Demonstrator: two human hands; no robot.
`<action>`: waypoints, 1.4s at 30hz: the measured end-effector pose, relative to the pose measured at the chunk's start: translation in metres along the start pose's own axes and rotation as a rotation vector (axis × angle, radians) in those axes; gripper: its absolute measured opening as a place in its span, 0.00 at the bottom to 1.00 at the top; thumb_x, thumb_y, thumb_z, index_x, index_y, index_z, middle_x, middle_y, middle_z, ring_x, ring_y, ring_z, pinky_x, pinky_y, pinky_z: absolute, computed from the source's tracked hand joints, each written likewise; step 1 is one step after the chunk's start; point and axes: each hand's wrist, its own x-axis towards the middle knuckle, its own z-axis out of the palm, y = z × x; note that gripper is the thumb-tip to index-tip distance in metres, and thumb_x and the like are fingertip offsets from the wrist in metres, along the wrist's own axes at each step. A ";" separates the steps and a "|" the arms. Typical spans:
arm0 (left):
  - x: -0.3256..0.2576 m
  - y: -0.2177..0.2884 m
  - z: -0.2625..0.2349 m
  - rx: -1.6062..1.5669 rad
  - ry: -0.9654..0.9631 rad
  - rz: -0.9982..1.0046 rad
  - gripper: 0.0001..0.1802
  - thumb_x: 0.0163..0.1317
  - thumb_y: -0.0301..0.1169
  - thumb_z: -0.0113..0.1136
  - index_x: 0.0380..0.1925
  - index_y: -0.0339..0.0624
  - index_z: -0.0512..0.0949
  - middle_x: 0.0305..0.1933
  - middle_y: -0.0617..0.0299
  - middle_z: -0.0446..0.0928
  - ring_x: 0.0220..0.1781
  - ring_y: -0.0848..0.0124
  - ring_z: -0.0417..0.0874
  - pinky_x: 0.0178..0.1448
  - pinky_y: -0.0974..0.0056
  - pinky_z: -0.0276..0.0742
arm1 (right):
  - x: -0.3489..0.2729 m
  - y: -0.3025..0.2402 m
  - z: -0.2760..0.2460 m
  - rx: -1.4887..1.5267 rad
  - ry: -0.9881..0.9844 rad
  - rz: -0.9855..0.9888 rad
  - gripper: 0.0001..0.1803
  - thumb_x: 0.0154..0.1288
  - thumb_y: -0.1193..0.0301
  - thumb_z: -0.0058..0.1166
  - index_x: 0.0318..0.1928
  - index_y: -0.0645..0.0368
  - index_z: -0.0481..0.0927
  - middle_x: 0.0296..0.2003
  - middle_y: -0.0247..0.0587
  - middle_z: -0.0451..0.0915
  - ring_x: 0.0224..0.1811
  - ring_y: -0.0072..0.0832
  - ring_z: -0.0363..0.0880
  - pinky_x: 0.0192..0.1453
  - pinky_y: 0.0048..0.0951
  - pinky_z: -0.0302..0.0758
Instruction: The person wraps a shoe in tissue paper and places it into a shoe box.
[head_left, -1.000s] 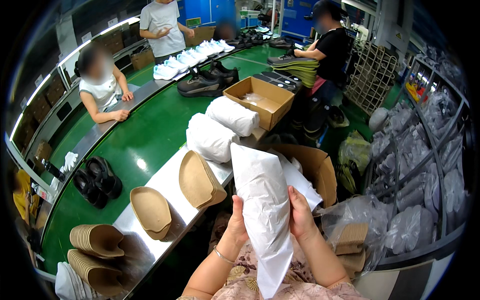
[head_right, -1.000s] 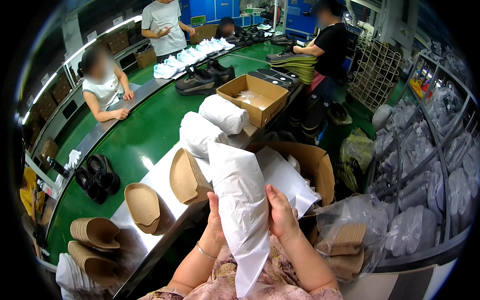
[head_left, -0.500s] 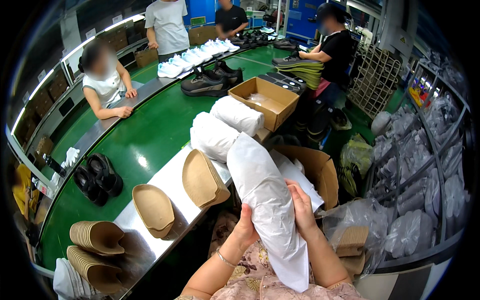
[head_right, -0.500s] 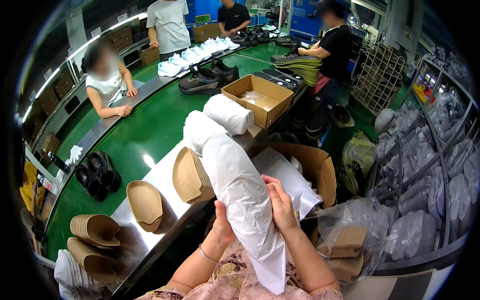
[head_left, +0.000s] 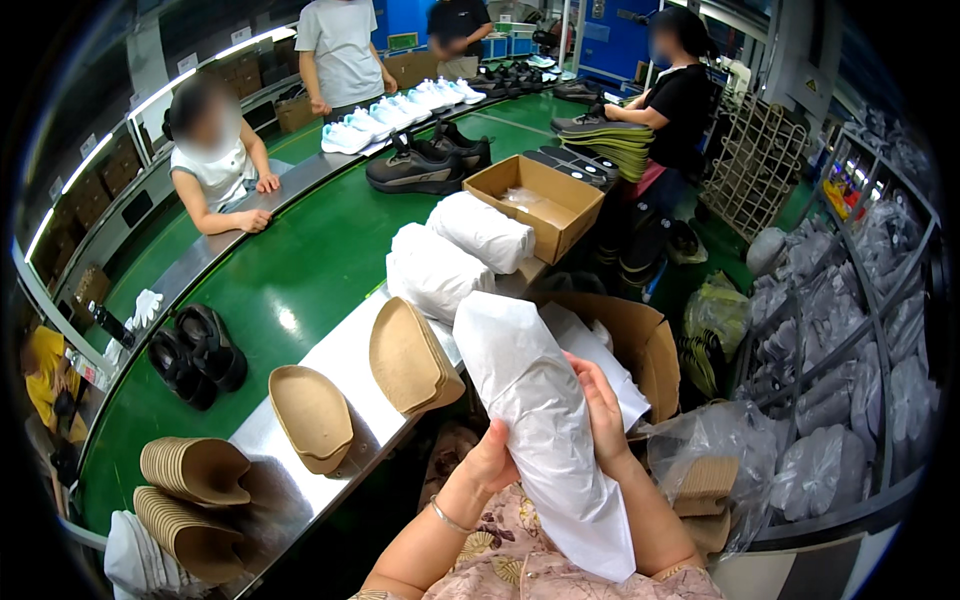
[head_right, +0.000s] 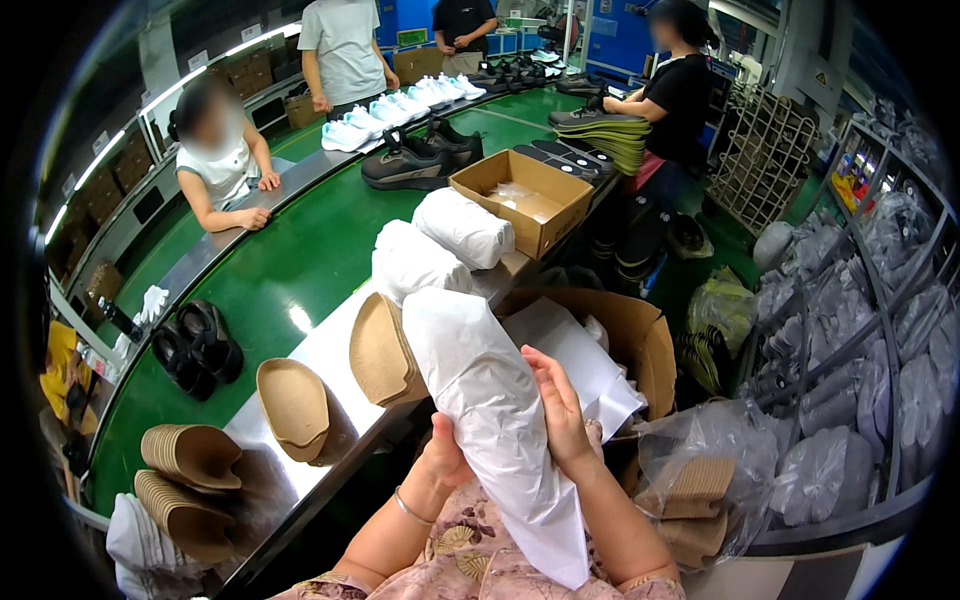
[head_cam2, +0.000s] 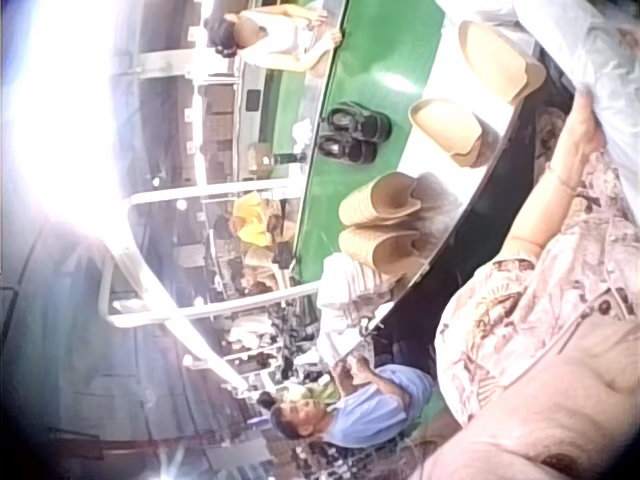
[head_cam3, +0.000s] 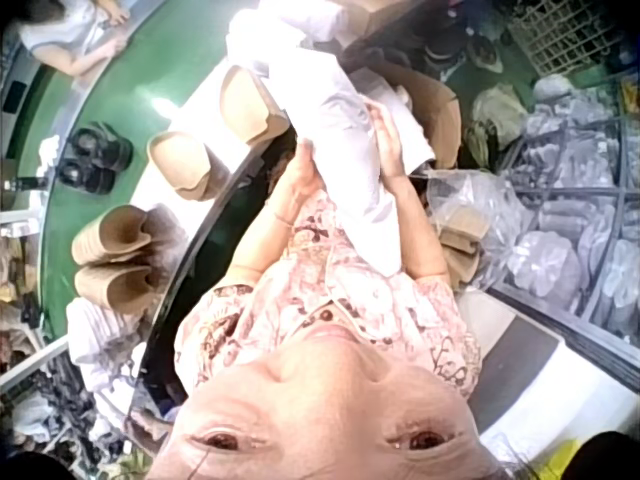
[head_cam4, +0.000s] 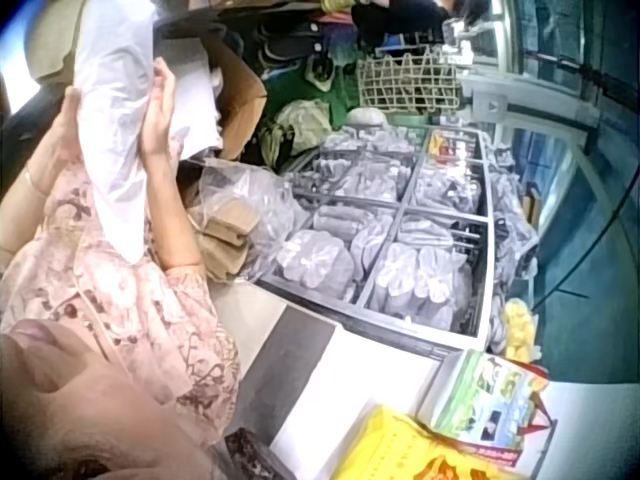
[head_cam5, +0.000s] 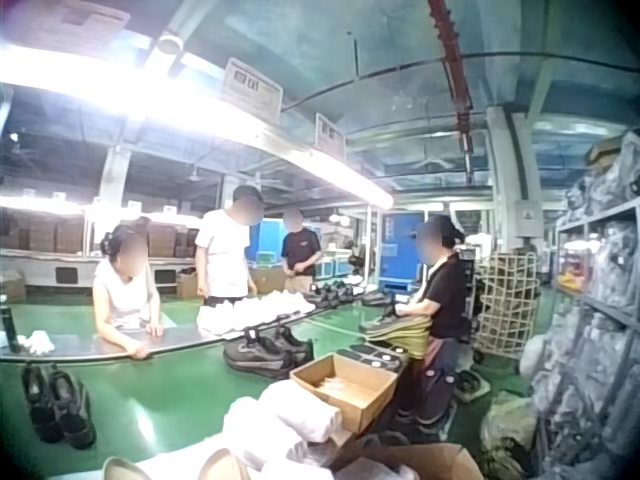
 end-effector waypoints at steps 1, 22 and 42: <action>0.000 -0.001 -0.001 -0.002 0.002 -0.011 0.59 0.42 0.66 0.60 0.65 0.37 0.49 0.65 0.54 0.59 0.66 0.62 0.61 0.68 0.57 0.58 | 0.001 0.002 -0.002 -0.042 0.001 -0.021 0.23 0.72 0.58 0.33 0.57 0.63 0.65 0.55 0.39 0.67 0.57 0.23 0.64 0.62 0.21 0.57; 0.009 0.036 0.012 0.279 0.326 0.304 0.47 0.50 0.60 0.58 0.59 0.36 0.58 0.57 0.53 0.67 0.58 0.62 0.70 0.62 0.58 0.66 | -0.011 -0.062 -0.020 -0.259 -0.431 0.137 0.54 0.51 0.53 0.63 0.68 0.56 0.40 0.58 0.58 0.61 0.59 0.42 0.65 0.61 0.38 0.62; 0.026 0.039 0.034 0.364 0.425 0.549 0.52 0.47 0.64 0.58 0.60 0.36 0.55 0.57 0.55 0.65 0.58 0.64 0.68 0.62 0.58 0.65 | -0.023 -0.019 -0.004 -0.235 -0.102 0.043 0.46 0.43 0.86 0.61 0.64 0.59 0.54 0.49 0.41 0.73 0.50 0.25 0.72 0.53 0.25 0.70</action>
